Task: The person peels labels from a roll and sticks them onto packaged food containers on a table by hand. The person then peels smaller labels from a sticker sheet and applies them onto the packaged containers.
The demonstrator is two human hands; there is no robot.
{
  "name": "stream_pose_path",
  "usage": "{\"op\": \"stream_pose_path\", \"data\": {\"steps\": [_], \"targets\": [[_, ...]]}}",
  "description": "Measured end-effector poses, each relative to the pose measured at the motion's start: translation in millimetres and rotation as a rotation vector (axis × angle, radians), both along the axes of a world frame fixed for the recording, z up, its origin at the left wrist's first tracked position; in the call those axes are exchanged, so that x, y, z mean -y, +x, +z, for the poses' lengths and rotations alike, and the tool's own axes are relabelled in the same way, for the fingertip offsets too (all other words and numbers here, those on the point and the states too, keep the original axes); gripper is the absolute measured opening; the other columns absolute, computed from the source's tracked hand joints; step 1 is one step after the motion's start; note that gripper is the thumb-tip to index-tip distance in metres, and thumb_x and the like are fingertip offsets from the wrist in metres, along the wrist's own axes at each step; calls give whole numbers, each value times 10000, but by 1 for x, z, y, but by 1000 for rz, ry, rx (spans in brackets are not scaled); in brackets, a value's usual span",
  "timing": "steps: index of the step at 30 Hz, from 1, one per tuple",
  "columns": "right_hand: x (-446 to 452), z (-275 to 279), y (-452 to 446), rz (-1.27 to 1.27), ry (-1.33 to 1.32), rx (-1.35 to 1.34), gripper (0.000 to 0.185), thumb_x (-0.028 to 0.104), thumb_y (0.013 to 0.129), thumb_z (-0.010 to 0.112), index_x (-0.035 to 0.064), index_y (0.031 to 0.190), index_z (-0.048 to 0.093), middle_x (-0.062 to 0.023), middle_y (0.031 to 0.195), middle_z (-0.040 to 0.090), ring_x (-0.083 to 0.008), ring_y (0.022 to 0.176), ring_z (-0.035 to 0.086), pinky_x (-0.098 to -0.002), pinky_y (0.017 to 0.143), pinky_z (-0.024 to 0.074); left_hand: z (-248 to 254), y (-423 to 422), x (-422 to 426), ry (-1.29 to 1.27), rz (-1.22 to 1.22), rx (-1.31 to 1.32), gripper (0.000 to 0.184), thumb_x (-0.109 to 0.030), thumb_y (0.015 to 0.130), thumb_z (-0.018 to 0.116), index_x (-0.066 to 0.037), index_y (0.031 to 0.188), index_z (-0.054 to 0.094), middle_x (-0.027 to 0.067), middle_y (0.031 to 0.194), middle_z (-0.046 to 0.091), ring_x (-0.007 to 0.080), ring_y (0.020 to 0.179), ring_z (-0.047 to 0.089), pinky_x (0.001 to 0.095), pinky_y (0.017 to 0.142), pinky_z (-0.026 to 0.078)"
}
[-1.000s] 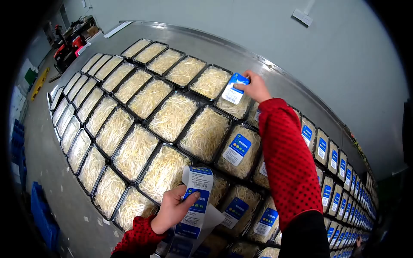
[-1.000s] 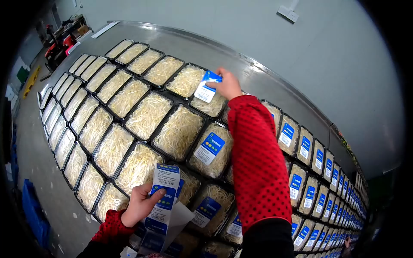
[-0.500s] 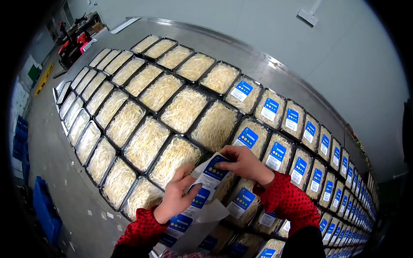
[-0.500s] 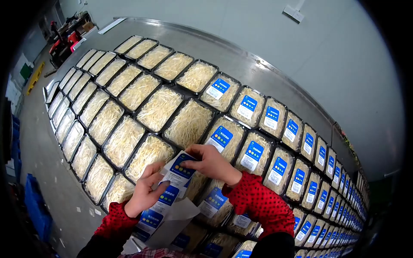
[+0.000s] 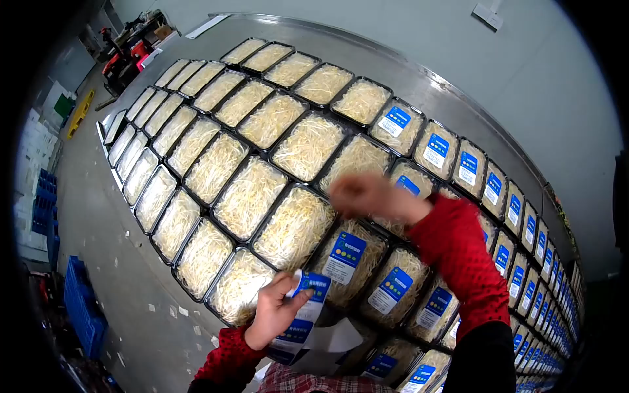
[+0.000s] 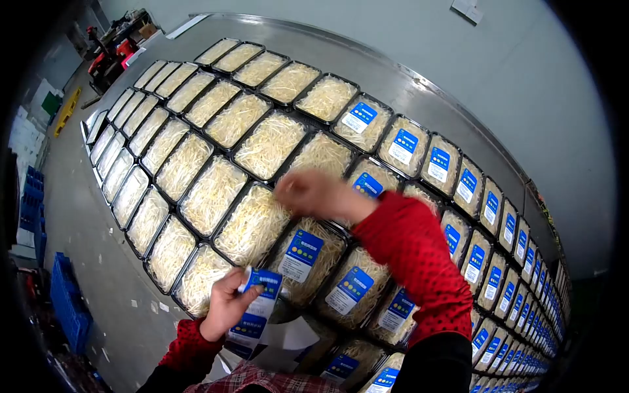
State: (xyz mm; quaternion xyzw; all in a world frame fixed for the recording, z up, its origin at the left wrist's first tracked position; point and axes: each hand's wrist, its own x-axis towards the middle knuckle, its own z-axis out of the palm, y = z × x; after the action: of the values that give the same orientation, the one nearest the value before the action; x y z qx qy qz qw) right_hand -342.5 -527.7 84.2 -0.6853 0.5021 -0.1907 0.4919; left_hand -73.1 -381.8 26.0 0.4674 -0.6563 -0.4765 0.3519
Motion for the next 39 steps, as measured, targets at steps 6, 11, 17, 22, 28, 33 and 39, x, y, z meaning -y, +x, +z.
{"op": "stream_pose_path", "data": {"steps": [6, 11, 17, 22, 28, 33, 39], "targets": [[-90, -40, 53, 131, 78, 170, 279, 244, 829, 746, -3, 938, 678, -130, 768, 686, -175, 667, 629, -325, 636, 487, 2, 3, 22, -78, -71, -9, 161, -6, 807, 728, 19, 949, 658, 113, 735, 534, 243, 594, 511, 324, 539, 406], [-89, -27, 50, 38, 149, 219, 230, 200, 826, 744, -7, 903, 678, -119, 734, 677, -140, 655, 616, -307, 612, 481, 7, 5, 5, 187, 53, 84, 193, -140, 796, 806, 16, 792, 693, 87, 592, 579, 132, 505, 516, 295, 487, 417], [35, -19, -31, -363, -255, -127, 266, 174, 762, 786, 8, 921, 651, -90, 798, 685, -140, 762, 654, -296, 690, 517, 5, 13, -28, 451, 53, -5, 186, -153, 835, 785, 18, 891, 737, 65, 690, 693, 60, 599, 597, 253, 548, 486], [69, -95, -37, -404, -380, -485, 481, 358, 714, 809, 28, 993, 598, -162, 894, 688, -316, 858, 677, -424, 736, 527, 1, 15, -37, 528, 18, -63, 175, -126, 873, 742, 13, 980, 735, 64, 799, 722, 63, 688, 626, 248, 613, 505], [45, -59, -17, -440, -361, -946, 787, 478, 665, 834, 67, 1236, 480, -189, 1175, 584, -400, 947, 653, -464, 779, 530, 20, 28, -54, 513, -18, -184, 177, -87, 884, 716, 7, 1034, 717, 56, 832, 711, 68, 739, 621, 248, 651, 501], [-133, -9, 14, -494, -168, -41, 329, 79, 856, 709, -17, 1153, 603, -16, 800, 581, -102, 734, 537, -261, 671, 468, 45, 101, -56, 101, 151, -28, 202, -60, 874, 709, 0, 1067, 702, 56, 894, 695, 90, 786, 607, 272, 683, 503], [-413, -64, 90, -789, 294, 376, 85, 2, 936, 564, 7, 1019, 581, -42, 721, 590, -102, 602, 542, -233, 567, 450, 83, 225, -109, 46, 865, -379, 186, -126, 911, 696, 19, 1029, 705, 34, 863, 706, 67, 724, 632, 217, 644, 500]]}}
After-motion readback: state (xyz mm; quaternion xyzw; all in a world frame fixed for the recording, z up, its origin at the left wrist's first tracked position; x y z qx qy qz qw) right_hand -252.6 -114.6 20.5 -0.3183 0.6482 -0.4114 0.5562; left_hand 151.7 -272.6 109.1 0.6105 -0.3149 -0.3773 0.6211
